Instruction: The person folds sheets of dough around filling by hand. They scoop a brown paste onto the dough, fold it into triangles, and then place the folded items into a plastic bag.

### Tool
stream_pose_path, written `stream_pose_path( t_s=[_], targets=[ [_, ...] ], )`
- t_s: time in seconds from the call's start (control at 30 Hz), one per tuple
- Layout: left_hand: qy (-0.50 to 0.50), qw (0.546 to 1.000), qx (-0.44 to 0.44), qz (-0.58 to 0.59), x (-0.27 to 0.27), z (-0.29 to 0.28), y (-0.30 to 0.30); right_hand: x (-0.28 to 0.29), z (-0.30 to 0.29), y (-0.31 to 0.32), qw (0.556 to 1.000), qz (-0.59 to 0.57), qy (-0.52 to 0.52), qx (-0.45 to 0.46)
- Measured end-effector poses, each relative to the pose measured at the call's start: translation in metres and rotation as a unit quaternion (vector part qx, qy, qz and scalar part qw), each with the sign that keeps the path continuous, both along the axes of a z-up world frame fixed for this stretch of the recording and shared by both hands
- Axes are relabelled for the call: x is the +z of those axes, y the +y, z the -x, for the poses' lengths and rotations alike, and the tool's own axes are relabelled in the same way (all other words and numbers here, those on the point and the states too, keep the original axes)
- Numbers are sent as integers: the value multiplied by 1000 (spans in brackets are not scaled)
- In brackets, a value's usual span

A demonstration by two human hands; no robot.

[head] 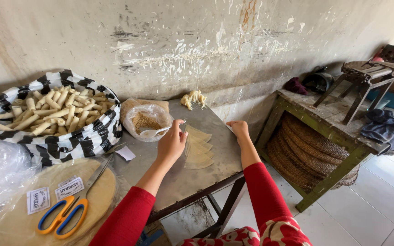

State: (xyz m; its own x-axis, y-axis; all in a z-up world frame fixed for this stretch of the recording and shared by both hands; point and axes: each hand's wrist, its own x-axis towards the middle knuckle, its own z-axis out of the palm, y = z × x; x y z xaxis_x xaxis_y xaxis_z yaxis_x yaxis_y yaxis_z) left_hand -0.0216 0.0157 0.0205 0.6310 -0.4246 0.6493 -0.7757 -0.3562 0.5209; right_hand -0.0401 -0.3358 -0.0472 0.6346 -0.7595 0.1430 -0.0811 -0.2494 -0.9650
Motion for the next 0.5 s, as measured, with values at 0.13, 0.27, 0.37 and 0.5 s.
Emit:
stream_pose_path(
  t_s=[0.13,0.27,0.37,0.5],
  targets=[
    [26,999,-7,-20,1,1,0,1,-4,-9,998,-66,-7,11],
    [26,999,-11,-16,0,1,-1,-2,-8,-15,989,-129,64,33],
    [19,1000,-13,-13,-1,2,-2,-5,-9,-16,988,-99,116,32],
    [12,1000,-13,-12,-1,2,-3,-9,-5,-14,997,8,80,13]
  ],
)
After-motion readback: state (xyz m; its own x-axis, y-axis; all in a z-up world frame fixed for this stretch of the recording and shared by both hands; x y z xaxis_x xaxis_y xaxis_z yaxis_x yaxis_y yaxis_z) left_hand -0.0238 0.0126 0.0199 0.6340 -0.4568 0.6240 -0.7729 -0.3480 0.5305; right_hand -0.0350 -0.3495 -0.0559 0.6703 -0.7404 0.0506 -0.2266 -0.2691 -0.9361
